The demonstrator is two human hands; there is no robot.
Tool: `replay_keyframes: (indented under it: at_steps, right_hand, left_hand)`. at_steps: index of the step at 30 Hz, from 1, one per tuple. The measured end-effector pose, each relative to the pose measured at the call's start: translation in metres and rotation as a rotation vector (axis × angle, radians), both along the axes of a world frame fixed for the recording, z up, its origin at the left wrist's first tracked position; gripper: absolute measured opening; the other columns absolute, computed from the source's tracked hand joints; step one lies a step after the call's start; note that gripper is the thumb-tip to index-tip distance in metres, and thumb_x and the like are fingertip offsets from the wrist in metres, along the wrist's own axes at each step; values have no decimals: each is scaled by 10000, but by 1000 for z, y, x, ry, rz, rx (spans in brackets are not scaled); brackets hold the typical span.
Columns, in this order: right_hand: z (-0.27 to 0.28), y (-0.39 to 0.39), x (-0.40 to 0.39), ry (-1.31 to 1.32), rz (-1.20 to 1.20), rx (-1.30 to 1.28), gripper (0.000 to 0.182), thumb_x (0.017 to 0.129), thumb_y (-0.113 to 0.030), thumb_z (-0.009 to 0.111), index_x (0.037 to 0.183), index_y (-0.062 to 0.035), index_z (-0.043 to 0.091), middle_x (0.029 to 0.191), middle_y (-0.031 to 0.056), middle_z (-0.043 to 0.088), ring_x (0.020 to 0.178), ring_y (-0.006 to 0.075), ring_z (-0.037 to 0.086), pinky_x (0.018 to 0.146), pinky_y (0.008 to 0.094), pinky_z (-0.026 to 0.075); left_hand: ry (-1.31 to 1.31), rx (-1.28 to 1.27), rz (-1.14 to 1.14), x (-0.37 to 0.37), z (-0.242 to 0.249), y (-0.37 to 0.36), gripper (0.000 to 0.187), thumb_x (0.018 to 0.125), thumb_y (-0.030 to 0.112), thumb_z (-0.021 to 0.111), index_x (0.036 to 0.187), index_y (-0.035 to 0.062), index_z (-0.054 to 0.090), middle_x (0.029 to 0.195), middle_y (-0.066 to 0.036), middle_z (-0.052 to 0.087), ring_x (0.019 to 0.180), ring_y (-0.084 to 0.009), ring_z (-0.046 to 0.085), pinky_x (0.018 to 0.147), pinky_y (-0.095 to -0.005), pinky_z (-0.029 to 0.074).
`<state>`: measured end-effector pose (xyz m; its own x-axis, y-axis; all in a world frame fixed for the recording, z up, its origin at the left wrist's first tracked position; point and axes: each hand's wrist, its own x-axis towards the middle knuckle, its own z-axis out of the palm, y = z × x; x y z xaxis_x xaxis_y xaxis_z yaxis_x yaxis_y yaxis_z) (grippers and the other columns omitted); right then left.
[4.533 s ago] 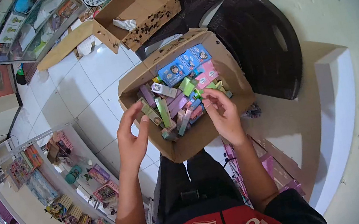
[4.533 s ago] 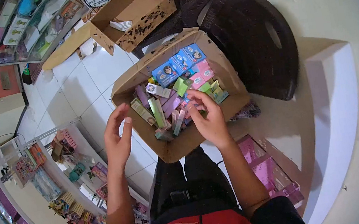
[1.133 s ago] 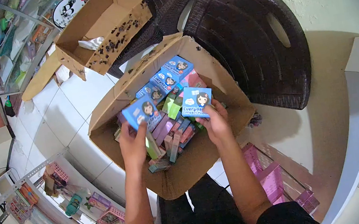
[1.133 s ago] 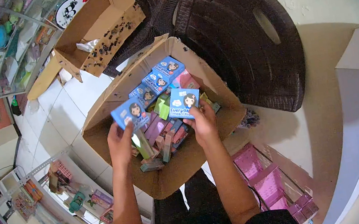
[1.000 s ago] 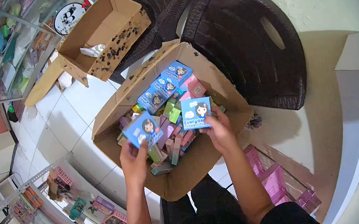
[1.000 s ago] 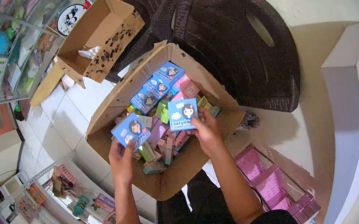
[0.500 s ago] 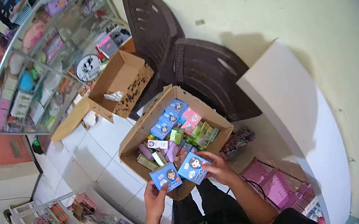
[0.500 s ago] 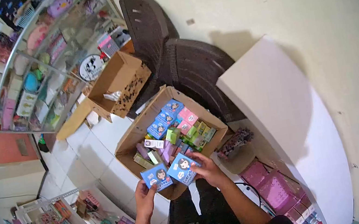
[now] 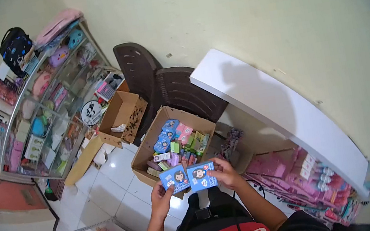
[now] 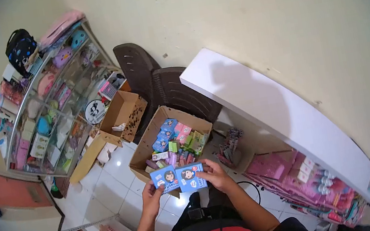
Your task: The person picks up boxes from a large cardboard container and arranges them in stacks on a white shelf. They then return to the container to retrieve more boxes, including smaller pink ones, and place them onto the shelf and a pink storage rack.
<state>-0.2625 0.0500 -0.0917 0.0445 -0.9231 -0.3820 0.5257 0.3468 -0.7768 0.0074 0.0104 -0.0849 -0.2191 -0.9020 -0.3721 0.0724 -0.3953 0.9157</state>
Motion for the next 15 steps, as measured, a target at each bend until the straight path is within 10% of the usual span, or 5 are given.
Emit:
replay_keyframes:
  at_steps: [6,15]
  right_hand:
    - [45,53,8,103,-271,-75,300,934,-152,692,1168,29,642,1055,72,702,966,129,654,868,282,515]
    - [106,179,-1,200,-489,-107,513,931,-104,688,1396,15,509,1216,85,653,1062,149,636,933,303,510]
  left_hand:
    - [185,-131,-199,-1,33,-2,322,931,18,640,1238,21,541,1176,-79,641,1098,-159,597,971,-318,478]
    - [318,-225,-558,-39,74,18,474,940,20,633,1381,-21,465,1279,-99,611,1186,-163,570,1016,-302,435]
